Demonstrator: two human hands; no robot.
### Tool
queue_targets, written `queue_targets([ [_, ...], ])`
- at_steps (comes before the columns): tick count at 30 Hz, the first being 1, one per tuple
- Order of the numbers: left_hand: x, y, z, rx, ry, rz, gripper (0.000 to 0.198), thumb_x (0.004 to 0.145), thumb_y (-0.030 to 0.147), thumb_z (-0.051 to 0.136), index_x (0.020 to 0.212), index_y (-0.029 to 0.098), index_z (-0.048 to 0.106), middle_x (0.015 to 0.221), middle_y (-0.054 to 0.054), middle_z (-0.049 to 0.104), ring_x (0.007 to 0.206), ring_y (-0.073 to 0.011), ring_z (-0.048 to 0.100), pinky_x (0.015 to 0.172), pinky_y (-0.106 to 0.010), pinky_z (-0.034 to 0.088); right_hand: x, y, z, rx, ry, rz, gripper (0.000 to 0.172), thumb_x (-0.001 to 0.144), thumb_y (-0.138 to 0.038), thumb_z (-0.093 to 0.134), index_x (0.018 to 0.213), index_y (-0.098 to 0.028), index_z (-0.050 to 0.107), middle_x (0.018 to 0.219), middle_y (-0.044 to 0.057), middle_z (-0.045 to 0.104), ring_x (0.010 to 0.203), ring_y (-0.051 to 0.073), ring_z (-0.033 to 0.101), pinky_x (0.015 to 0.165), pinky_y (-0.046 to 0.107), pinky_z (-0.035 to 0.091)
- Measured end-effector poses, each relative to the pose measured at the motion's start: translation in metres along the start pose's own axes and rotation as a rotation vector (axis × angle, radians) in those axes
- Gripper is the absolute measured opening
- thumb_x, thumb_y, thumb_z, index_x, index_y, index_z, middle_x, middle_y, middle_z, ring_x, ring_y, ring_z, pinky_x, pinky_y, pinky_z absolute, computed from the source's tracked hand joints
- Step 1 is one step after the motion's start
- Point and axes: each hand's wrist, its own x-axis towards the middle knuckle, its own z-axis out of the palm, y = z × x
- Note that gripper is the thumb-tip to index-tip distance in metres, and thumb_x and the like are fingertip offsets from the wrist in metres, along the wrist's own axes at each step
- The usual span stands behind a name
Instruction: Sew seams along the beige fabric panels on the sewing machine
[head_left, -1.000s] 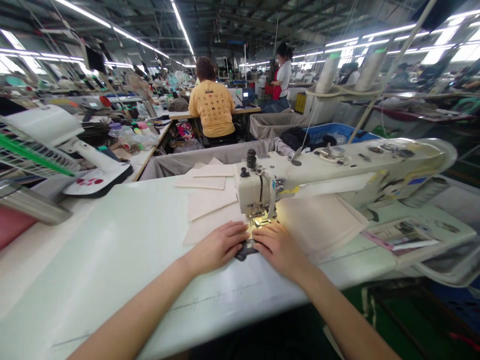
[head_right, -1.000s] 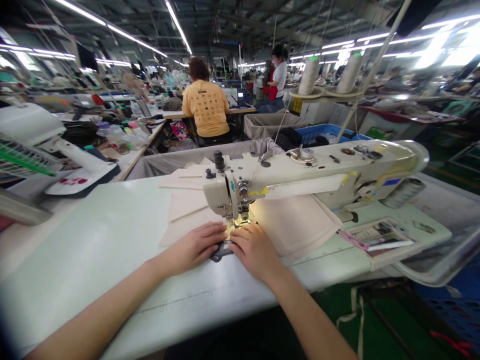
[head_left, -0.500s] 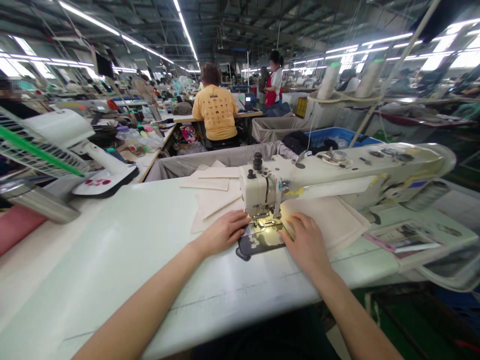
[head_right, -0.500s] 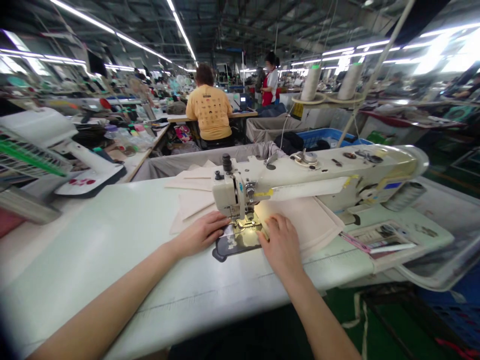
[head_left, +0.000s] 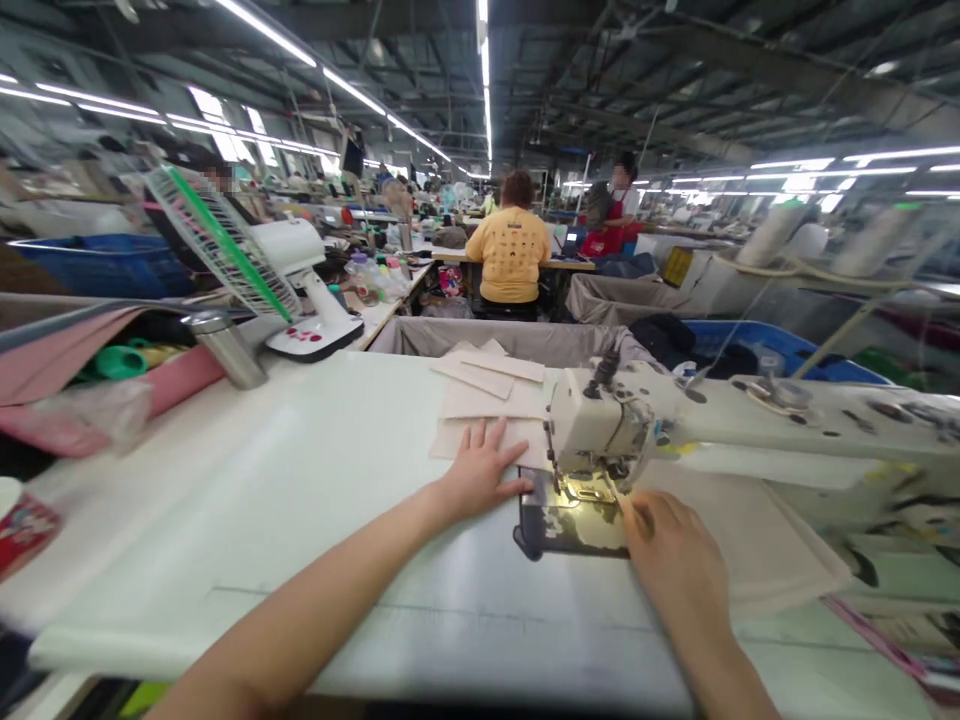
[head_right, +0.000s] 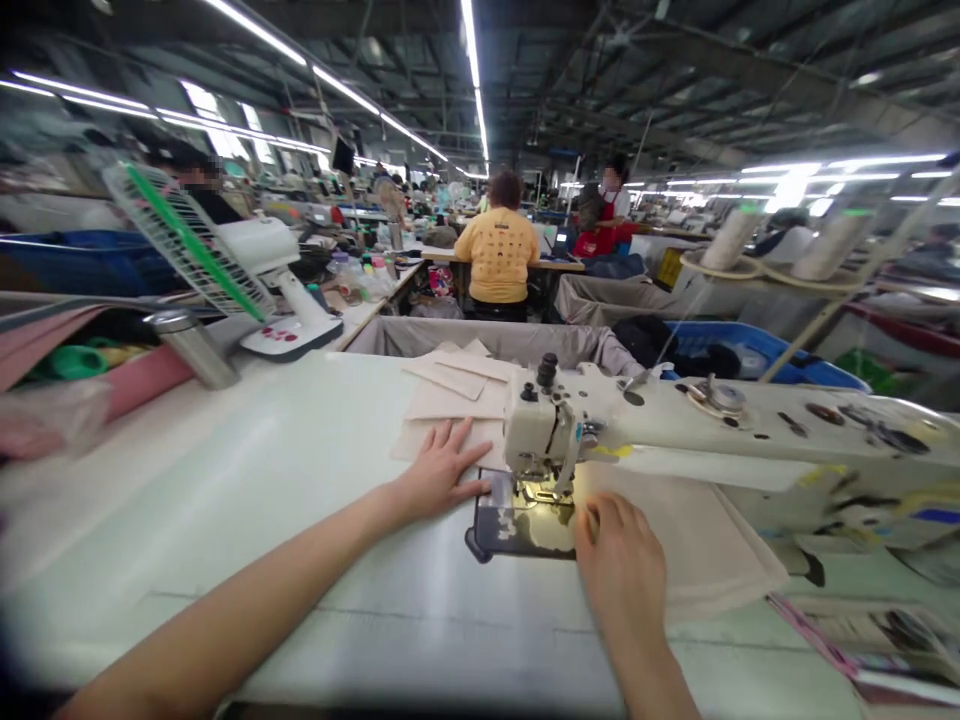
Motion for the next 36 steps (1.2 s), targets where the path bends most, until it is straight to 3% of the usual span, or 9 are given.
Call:
queue_targets([
  [3,0.010,-0.021,-0.010,-0.030,0.030,-0.009,0.053,0.098,0.060,0.046,0.141,0.031,0.056,0.164,-0.013,0.023,0.148,-0.0475,0.020,0.110,-0.071,0.024,0.000,0.001,0.001,-0.025,0.011,-0.012,0.039,0.100,-0.053,0.038,0.089,-0.022,0.056,0.088,0.010,0.068,0.081,0.028,0.062,0.073,0.039,0.046],
  [6,0.021,-0.034,-0.020,-0.025,0.059,-0.009,0.039,0.103,0.042,0.039,0.120,0.024,0.069,0.151,-0.013,0.044,0.140,-0.0371,0.040,0.110,-0.058,0.036,0.000,0.002,0.003,-0.055,0.023,-0.032,0.045,0.100,-0.059,0.032,0.088,-0.022,0.055,0.086,0.011,0.067,0.079,0.029,0.062,0.068,0.039,0.046],
  [10,0.027,-0.035,-0.025,0.005,0.087,-0.004,0.023,0.093,0.033,0.057,0.107,0.019,0.069,0.120,-0.013,0.063,0.117,-0.0301,0.058,0.101,-0.043,0.046,0.000,0.004,0.005,-0.025,0.034,-0.043,0.048,0.101,-0.060,0.028,0.085,-0.023,0.054,0.083,0.011,0.067,0.076,0.028,0.062,0.068,0.040,0.045],
  [17,0.027,-0.034,-0.029,0.015,0.003,0.049,0.076,0.073,0.053,0.080,0.136,0.020,0.055,0.139,-0.015,0.054,0.126,-0.0333,0.053,0.106,-0.044,0.042,0.000,0.009,0.003,0.103,-0.016,-0.004,0.053,0.099,-0.066,0.030,0.084,-0.023,0.058,0.086,0.010,0.069,0.079,0.028,0.063,0.073,0.040,0.047],
  [23,0.024,-0.039,-0.025,0.049,-0.032,0.021,0.074,0.080,0.061,0.071,0.138,0.019,0.054,0.157,-0.020,0.036,0.144,-0.0399,0.034,0.112,-0.055,0.031,0.000,0.012,0.004,0.119,-0.009,-0.001,0.052,0.099,-0.064,0.033,0.086,-0.022,0.060,0.089,0.012,0.070,0.081,0.029,0.064,0.074,0.041,0.048],
  [27,-0.008,-0.014,-0.027,0.104,-0.043,0.057,0.068,0.083,0.061,0.068,0.131,0.015,0.056,0.147,-0.023,0.047,0.136,-0.0411,0.042,0.109,-0.055,0.034,-0.005,0.007,-0.002,0.184,0.048,-0.014,0.046,0.100,-0.057,0.039,0.094,-0.019,0.064,0.097,0.014,0.072,0.089,0.030,0.066,0.082,0.045,0.052],
  [31,-0.053,0.028,-0.025,0.212,-0.046,0.201,0.059,0.080,0.067,0.066,0.106,0.015,0.064,0.114,-0.019,0.064,0.109,-0.0378,0.059,0.094,-0.049,0.046,-0.020,-0.019,-0.015,0.345,0.114,-0.081,0.023,0.099,-0.038,0.051,0.098,-0.021,0.066,0.101,0.012,0.073,0.096,0.027,0.068,0.089,0.045,0.055],
  [34,-0.071,0.047,-0.012,0.124,-0.001,0.364,0.064,0.084,0.067,0.061,0.124,0.017,0.058,0.133,-0.018,0.058,0.126,-0.0375,0.051,0.109,-0.052,0.037,-0.033,-0.043,-0.019,0.479,0.018,-0.169,0.017,0.098,-0.030,0.053,0.105,-0.023,0.067,0.106,0.010,0.073,0.100,0.025,0.069,0.091,0.043,0.057],
  [36,-0.074,0.051,-0.002,0.046,0.006,0.451,0.065,0.091,0.057,0.056,0.143,0.019,0.046,0.153,-0.015,0.043,0.142,-0.0358,0.037,0.118,-0.052,0.026,-0.039,-0.053,-0.017,0.506,-0.069,-0.221,0.021,0.098,-0.028,0.052,0.111,-0.022,0.068,0.114,0.011,0.072,0.107,0.026,0.068,0.095,0.045,0.057],
])
